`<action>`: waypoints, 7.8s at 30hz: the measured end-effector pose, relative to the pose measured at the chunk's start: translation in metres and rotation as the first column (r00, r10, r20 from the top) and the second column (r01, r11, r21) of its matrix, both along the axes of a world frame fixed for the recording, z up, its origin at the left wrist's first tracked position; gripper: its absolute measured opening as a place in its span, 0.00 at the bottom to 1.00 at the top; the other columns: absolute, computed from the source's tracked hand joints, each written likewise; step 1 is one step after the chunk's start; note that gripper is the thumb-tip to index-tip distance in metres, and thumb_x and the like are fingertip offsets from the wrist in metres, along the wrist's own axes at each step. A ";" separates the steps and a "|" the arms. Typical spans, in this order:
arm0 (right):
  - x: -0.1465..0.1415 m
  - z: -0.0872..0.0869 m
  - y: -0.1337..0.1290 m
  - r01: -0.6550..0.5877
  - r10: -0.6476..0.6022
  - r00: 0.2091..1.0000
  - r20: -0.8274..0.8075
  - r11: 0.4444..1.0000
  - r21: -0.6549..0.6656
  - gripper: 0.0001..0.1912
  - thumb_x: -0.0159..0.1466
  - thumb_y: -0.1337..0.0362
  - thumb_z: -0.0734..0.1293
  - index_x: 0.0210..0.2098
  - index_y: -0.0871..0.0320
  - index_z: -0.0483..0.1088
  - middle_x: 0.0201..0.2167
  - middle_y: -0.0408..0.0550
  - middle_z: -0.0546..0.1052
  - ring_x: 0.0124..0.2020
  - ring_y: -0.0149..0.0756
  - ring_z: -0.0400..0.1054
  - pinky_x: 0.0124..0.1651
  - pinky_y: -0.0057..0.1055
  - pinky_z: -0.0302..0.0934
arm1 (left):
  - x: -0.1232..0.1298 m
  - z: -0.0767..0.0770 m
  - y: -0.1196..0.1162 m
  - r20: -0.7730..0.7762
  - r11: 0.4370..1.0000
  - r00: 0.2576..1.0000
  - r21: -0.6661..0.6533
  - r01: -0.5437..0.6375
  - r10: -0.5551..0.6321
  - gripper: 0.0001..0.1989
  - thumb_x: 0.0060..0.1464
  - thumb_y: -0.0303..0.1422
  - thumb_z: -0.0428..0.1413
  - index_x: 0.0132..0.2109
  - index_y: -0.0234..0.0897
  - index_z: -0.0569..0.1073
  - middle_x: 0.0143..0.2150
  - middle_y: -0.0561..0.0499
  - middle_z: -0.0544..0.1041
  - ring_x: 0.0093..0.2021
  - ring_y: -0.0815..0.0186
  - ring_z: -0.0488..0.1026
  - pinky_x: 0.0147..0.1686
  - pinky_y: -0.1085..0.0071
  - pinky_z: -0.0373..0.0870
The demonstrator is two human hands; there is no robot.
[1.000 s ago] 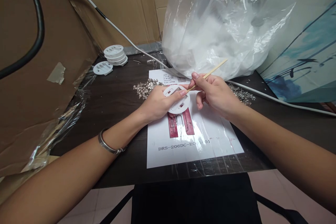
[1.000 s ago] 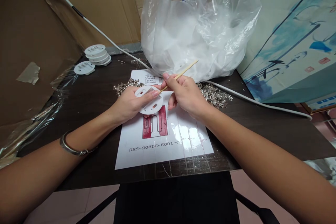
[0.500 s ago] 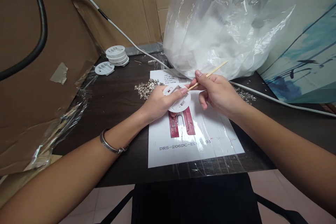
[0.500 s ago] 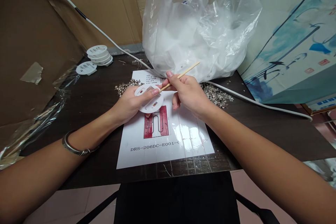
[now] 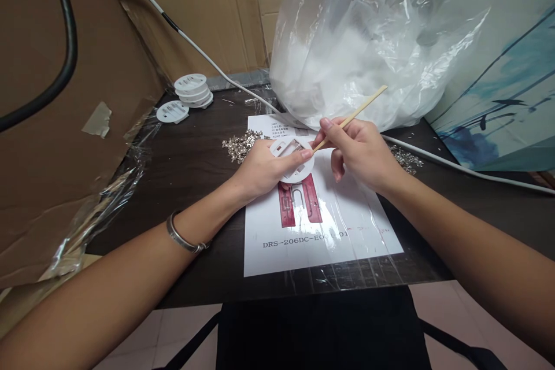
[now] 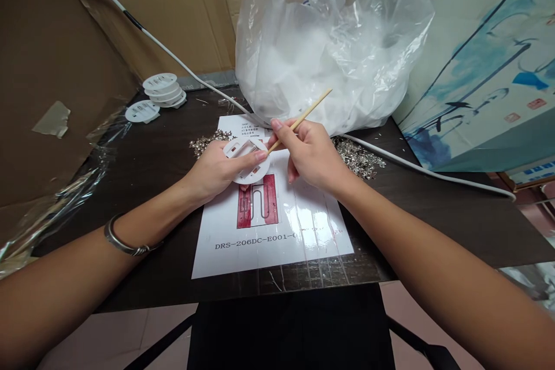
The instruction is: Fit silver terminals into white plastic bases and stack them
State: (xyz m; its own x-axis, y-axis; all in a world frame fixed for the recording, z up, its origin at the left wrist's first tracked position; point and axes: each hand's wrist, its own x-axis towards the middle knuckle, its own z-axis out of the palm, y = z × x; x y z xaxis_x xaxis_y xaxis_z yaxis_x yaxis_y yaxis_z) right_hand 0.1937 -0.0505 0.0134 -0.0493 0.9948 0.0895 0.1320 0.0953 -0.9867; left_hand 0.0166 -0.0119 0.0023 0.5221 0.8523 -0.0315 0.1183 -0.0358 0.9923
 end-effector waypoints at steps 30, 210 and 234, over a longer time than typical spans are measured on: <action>-0.010 0.000 -0.005 0.107 -0.126 0.987 0.097 0.978 0.178 0.22 0.67 0.49 0.61 0.27 0.59 0.72 0.37 0.48 0.75 0.17 0.22 0.60 0.14 0.23 0.52 | -0.002 0.001 -0.001 -0.111 0.994 0.993 0.099 0.045 -0.034 0.15 0.55 0.39 0.55 0.26 0.33 0.69 0.24 0.52 0.70 0.24 0.71 0.65 0.25 0.73 0.61; -0.022 -0.025 0.000 0.150 -0.140 0.989 -0.055 0.921 0.360 0.14 0.69 0.64 0.62 0.32 0.59 0.75 0.35 0.44 0.76 0.37 0.28 0.75 0.42 0.22 0.74 | -0.003 0.003 0.003 -0.133 0.999 0.991 0.049 0.016 -0.010 0.14 0.57 0.33 0.51 0.24 0.35 0.63 0.19 0.57 0.64 0.18 0.76 0.60 0.17 0.77 0.56; -0.027 -0.025 -0.001 0.231 -0.190 0.968 -0.164 0.930 0.285 0.15 0.70 0.56 0.61 0.34 0.58 0.73 0.39 0.47 0.77 0.40 0.33 0.75 0.42 0.29 0.75 | -0.001 0.007 0.002 -0.205 0.997 0.975 0.014 -0.079 0.081 0.16 0.55 0.36 0.53 0.22 0.35 0.64 0.16 0.55 0.66 0.17 0.73 0.62 0.18 0.75 0.58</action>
State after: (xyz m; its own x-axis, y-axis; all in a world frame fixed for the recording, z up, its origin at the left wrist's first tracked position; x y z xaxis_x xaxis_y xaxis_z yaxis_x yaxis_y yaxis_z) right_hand 0.1669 -0.0512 -0.0116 0.1905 0.9069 0.3759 0.0529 0.3729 -0.9264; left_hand 0.0151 -0.0101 0.0093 0.4351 0.8915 -0.1261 0.3224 -0.0235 0.9463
